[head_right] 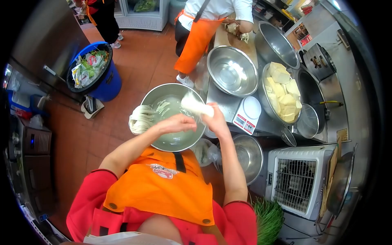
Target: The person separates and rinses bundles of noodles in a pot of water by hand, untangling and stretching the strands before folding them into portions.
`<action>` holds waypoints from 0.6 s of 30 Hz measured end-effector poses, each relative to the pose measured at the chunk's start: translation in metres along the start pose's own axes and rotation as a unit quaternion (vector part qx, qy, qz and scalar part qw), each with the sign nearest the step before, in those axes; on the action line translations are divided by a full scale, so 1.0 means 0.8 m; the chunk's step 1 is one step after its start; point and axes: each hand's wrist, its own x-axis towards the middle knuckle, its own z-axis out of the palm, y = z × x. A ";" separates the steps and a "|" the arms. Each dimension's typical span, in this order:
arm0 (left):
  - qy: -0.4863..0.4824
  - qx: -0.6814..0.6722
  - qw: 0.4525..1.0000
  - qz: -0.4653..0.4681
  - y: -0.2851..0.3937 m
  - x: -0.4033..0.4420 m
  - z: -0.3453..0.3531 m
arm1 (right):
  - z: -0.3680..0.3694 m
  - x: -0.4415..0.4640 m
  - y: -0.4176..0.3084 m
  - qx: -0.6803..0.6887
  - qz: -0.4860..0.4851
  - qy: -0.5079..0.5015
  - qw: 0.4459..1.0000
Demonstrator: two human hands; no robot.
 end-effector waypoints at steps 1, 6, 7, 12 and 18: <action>-0.007 0.055 0.998 0.012 0.008 -0.004 0.001 | 0.003 -0.002 0.003 -0.130 0.025 -0.034 0.991; -0.021 -0.004 1.000 0.010 0.020 -0.012 -0.043 | 0.008 -0.033 -0.017 -0.022 0.066 -0.216 0.974; -0.033 -0.126 0.991 -0.005 0.009 -0.012 -0.042 | 0.007 -0.034 -0.021 0.073 0.089 -0.223 0.968; -0.017 -0.514 0.853 0.091 -0.048 -0.001 -0.019 | 0.027 -0.017 -0.016 0.328 0.094 -0.133 0.931; 0.119 -0.513 0.850 -0.012 -0.064 -0.012 -0.019 | 0.095 -0.003 0.005 0.203 0.060 0.040 0.976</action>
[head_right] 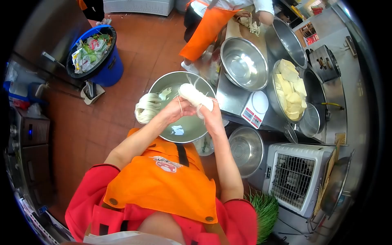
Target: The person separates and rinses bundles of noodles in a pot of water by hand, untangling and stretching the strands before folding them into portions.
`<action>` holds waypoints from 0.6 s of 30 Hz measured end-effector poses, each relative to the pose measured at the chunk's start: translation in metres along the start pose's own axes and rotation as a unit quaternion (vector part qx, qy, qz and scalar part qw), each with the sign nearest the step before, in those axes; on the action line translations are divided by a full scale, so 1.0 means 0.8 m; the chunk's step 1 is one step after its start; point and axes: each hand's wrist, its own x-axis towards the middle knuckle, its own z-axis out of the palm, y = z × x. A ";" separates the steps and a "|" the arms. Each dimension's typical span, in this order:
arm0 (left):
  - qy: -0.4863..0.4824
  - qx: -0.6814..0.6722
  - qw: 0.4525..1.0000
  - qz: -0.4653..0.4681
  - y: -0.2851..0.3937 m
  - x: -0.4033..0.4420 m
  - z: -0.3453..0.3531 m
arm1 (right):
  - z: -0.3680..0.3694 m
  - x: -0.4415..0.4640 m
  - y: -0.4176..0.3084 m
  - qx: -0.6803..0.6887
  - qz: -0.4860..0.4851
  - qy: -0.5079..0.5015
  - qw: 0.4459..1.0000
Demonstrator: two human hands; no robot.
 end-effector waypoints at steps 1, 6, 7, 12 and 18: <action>0.004 -0.011 1.000 -0.004 -0.001 0.001 -0.010 | 0.008 0.001 0.005 -0.046 -0.027 0.018 0.998; 0.011 -0.049 0.998 -0.029 0.008 -0.006 -0.038 | 0.015 -0.005 -0.019 -0.263 0.003 -0.033 0.964; 0.008 -0.037 0.999 -0.037 0.012 -0.007 -0.040 | 0.006 -0.005 -0.020 -0.305 -0.019 -0.028 0.952; -0.016 0.031 0.996 -0.082 0.021 -0.004 -0.038 | 0.032 -0.020 -0.075 -0.515 -0.176 0.088 0.834; 0.026 0.138 0.986 -0.087 -0.003 0.015 -0.002 | 0.016 -0.004 -0.031 -0.577 -0.149 -0.035 0.802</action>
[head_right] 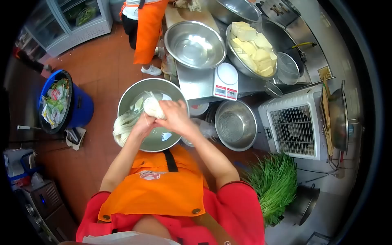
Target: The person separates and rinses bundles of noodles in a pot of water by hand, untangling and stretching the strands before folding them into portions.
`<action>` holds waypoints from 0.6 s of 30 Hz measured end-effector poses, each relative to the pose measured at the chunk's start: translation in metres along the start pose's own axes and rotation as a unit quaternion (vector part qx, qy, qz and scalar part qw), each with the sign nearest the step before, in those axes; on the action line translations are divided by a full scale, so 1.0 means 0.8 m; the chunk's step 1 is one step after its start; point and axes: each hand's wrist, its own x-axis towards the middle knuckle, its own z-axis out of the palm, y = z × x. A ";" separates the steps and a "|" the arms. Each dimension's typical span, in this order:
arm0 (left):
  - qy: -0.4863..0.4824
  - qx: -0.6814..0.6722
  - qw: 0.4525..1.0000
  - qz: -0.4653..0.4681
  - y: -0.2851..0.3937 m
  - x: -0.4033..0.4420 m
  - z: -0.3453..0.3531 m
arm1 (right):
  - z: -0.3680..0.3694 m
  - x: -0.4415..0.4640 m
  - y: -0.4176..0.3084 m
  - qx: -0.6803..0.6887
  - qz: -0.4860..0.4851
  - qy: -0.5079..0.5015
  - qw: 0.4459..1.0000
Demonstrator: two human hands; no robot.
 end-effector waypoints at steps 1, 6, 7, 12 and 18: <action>0.014 0.014 1.000 0.004 -0.002 0.005 0.007 | -0.002 0.003 0.012 0.039 0.019 -0.045 0.998; 0.012 0.146 0.989 -0.019 -0.038 0.037 0.022 | -0.005 -0.013 0.105 0.226 0.058 -0.024 0.972; 0.019 0.164 0.986 -0.029 -0.043 0.042 0.033 | -0.013 -0.015 0.129 0.243 0.065 -0.027 0.967; 0.069 0.181 0.980 -0.047 -0.067 0.038 0.073 | -0.098 -0.038 0.260 0.261 0.156 -0.065 0.951; 0.137 0.154 0.978 -0.044 -0.090 0.003 0.055 | -0.137 -0.025 0.431 0.071 0.185 -0.006 0.980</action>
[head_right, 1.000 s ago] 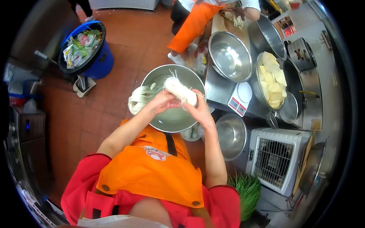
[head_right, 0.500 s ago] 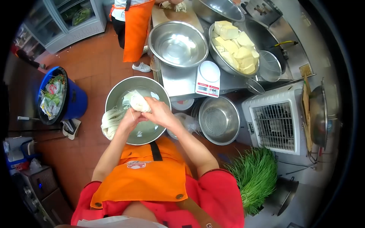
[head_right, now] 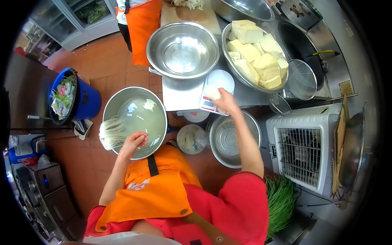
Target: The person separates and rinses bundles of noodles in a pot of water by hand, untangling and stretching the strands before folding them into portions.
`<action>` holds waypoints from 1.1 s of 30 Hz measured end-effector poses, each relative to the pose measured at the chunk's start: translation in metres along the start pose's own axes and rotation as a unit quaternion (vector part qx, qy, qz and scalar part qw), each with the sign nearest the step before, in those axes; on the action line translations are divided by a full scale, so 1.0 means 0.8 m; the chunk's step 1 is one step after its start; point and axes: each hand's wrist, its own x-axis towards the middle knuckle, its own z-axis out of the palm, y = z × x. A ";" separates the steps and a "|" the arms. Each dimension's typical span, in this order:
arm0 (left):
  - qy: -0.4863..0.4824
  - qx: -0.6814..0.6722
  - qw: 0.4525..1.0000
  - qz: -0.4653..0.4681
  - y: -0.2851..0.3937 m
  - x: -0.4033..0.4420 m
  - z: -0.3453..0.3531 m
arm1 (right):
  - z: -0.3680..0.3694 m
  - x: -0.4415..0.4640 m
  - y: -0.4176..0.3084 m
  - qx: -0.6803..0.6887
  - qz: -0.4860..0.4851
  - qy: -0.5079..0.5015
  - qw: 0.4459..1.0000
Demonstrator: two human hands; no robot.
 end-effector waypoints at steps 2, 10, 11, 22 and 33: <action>0.012 0.009 1.000 -0.004 -0.002 -0.005 -0.005 | -0.006 0.031 0.031 -0.048 -0.007 0.027 0.998; 0.053 -0.018 0.998 0.011 0.014 -0.018 -0.003 | -0.016 0.082 0.045 -0.108 -0.022 0.014 0.994; 0.056 -0.016 0.998 0.012 0.013 -0.018 -0.004 | -0.018 0.080 0.044 -0.111 -0.023 0.013 0.994; 0.065 -0.005 0.998 0.017 0.003 -0.004 -0.010 | -0.040 0.069 0.037 -0.086 -0.039 0.034 0.995; 0.051 -0.010 0.999 0.007 -0.003 -0.005 -0.008 | -0.049 0.057 0.033 -0.066 -0.028 0.039 0.997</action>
